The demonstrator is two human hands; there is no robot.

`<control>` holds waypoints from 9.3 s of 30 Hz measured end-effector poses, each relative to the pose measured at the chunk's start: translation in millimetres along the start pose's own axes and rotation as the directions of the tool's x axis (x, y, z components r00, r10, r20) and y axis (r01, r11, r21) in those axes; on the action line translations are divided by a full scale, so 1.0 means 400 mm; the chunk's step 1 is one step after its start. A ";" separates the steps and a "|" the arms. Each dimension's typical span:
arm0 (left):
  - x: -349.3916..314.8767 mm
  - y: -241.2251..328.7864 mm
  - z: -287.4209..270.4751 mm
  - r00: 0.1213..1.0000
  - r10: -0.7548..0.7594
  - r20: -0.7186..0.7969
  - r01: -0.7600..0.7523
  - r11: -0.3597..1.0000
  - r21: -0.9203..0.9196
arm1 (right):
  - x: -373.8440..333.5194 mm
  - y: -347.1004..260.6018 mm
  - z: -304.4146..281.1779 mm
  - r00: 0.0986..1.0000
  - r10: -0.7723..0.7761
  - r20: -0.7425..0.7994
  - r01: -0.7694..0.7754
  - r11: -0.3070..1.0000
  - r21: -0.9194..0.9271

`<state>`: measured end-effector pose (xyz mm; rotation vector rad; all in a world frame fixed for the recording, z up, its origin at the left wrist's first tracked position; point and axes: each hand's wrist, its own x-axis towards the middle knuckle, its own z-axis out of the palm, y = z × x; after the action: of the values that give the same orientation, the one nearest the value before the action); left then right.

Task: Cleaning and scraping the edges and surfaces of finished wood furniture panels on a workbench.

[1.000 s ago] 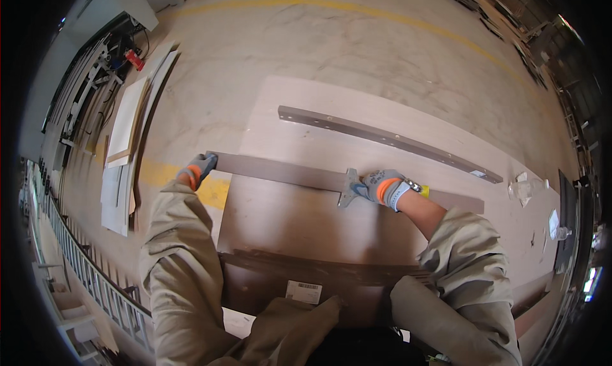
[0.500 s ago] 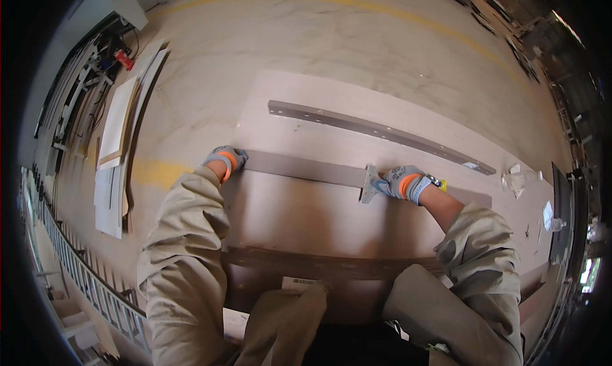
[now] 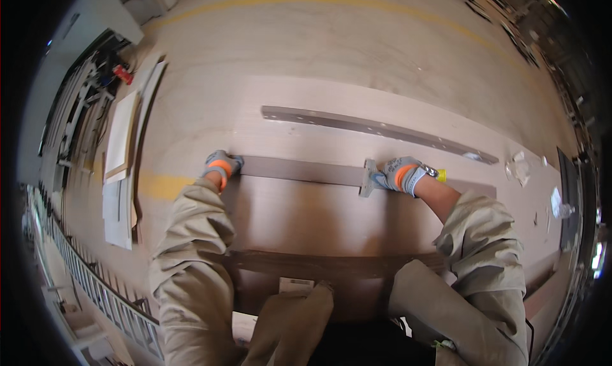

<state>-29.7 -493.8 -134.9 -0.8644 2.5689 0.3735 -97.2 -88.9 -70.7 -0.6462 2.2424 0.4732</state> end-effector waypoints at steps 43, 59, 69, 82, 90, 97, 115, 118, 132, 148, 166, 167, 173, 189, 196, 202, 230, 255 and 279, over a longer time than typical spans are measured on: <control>0.099 0.112 0.250 0.694 -0.176 -0.698 0.603 0.673 0.429 | 0.215 -0.667 -0.272 0.936 -0.229 -0.267 0.230 0.973 -0.028; 0.002 -0.004 0.078 0.981 0.140 -0.137 -0.183 0.905 -0.385 | 0.275 -0.648 -0.223 0.940 -0.241 -0.241 0.235 0.970 -0.056; 0.057 -0.109 0.070 0.980 0.193 -0.049 -0.190 0.837 -0.513 | 0.282 -0.591 -0.201 0.756 -0.414 -0.508 0.377 0.909 -0.180; 0.066 -0.059 0.073 0.954 0.104 0.281 0.163 0.606 -0.778 | 0.098 -0.632 -0.206 0.989 -0.055 -0.140 0.140 0.678 0.722; 0.059 -0.074 0.058 0.971 0.163 0.173 -0.013 0.762 -0.647 | 0.185 -0.674 -0.174 0.995 -0.026 -0.093 0.083 0.722 0.687; 0.015 -0.096 -0.024 0.789 0.592 0.163 -0.614 0.768 0.184 | 0.205 -0.663 -0.174 0.977 -0.056 -0.204 0.177 0.742 0.647; -0.234 0.035 0.043 0.754 0.575 0.317 -0.656 0.678 0.332 | 0.213 -0.593 -0.214 0.951 -0.153 -0.269 0.264 0.853 0.450; -0.218 0.022 0.064 0.706 0.649 0.285 -0.708 0.633 0.314 | 0.212 -0.600 -0.225 0.947 -0.157 -0.281 0.266 0.873 0.409; -0.151 0.035 0.101 0.711 0.487 0.507 -0.671 0.684 0.284 | 0.197 -0.627 -0.271 0.938 -0.282 -0.200 0.312 0.940 0.138; -0.073 -0.009 0.189 0.731 0.506 0.458 -0.641 0.739 0.208 | 0.196 -0.648 -0.310 0.950 -0.219 -0.223 0.267 0.939 0.214; -0.175 0.211 0.042 0.632 0.539 0.557 -0.774 0.480 0.414 | -0.058 -0.199 -0.214 0.934 -0.040 -0.354 0.210 0.866 0.455; -0.199 0.189 0.017 0.676 0.438 0.593 -0.725 0.540 0.427 | -0.100 -0.170 -0.198 0.944 -0.055 -0.325 0.216 0.847 0.485; -0.269 0.300 0.068 0.601 0.771 0.210 -0.734 0.429 0.527 | -0.389 0.132 0.003 0.911 0.383 -0.154 -0.052 0.476 0.878; -0.293 0.446 0.149 0.391 0.775 0.496 -0.910 0.245 0.335 | -0.834 0.244 0.554 0.456 0.886 0.083 0.335 -0.257 0.907; -0.316 0.364 0.078 0.068 0.775 0.629 -0.732 0.466 -0.496 | -0.829 0.258 0.585 0.469 0.882 0.029 0.387 -0.235 0.891; -0.581 0.414 -0.028 0.572 0.548 0.610 -0.466 0.830 -0.308 | -0.792 0.295 0.599 0.606 0.789 0.105 0.552 -0.511 0.658; -0.817 0.251 -0.230 0.454 0.561 0.692 -0.189 0.820 -0.541 | -0.756 0.316 0.496 0.437 0.872 -0.219 0.853 -0.325 0.409; -0.872 0.113 -0.017 0.596 0.785 0.170 -0.763 0.486 0.426 | -0.882 0.152 0.666 0.711 0.703 -0.001 0.525 -0.529 0.667; -0.911 0.334 -0.078 0.237 0.959 0.157 -0.960 0.207 0.188 | -1.080 0.225 0.805 0.304 0.939 0.162 0.518 -0.306 0.799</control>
<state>143.2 -214.4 74.0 1.0340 2.7007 0.3390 288.0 279.0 50.8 1.3804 2.4433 -2.1106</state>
